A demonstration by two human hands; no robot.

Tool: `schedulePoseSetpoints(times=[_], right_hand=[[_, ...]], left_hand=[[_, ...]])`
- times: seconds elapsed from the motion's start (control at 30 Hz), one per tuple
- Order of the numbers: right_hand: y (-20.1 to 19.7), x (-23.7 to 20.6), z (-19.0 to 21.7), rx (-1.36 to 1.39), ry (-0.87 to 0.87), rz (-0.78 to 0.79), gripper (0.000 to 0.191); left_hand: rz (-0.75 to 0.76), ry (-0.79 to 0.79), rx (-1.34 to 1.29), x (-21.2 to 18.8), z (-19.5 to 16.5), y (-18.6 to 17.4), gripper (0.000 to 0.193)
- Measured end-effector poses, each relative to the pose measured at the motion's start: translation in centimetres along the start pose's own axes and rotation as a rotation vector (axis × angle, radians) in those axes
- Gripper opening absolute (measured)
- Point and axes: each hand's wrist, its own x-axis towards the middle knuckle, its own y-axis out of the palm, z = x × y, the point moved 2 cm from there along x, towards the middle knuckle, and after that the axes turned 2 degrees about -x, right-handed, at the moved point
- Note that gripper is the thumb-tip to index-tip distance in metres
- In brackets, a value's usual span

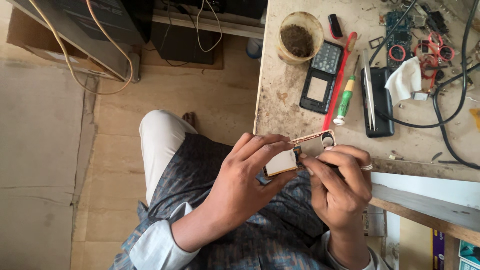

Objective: The person applies flux to a mobile phone's internal circuit board using tweezers, then solders several points on the board with a soldering iron. The person then reassembles the phone casing and briefly tests the device.

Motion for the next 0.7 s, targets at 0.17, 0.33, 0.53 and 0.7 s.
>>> schedulePoseSetpoints(times=[0.17,0.33,0.53,0.7], right_hand=[[0.3,0.3,-0.2,-0.016,-0.011,-0.006,0.03],[0.0,0.1,-0.3,0.008,-0.015,0.0,0.026],[0.2,-1.2,-0.6,0.043,-0.018,-0.048,0.018],[0.6,-1.8,-1.2,0.097,0.006,-0.062,0.019]], left_hand=[[0.0,0.015,0.016,0.0,-0.1,0.1,0.048],[0.0,0.005,0.011,0.1,-0.1,-0.1,0.048],[-0.004,-0.001,0.015,0.2,0.0,0.1,0.05],[-0.04,-0.031,0.039,-0.1,0.1,0.3,0.051]])
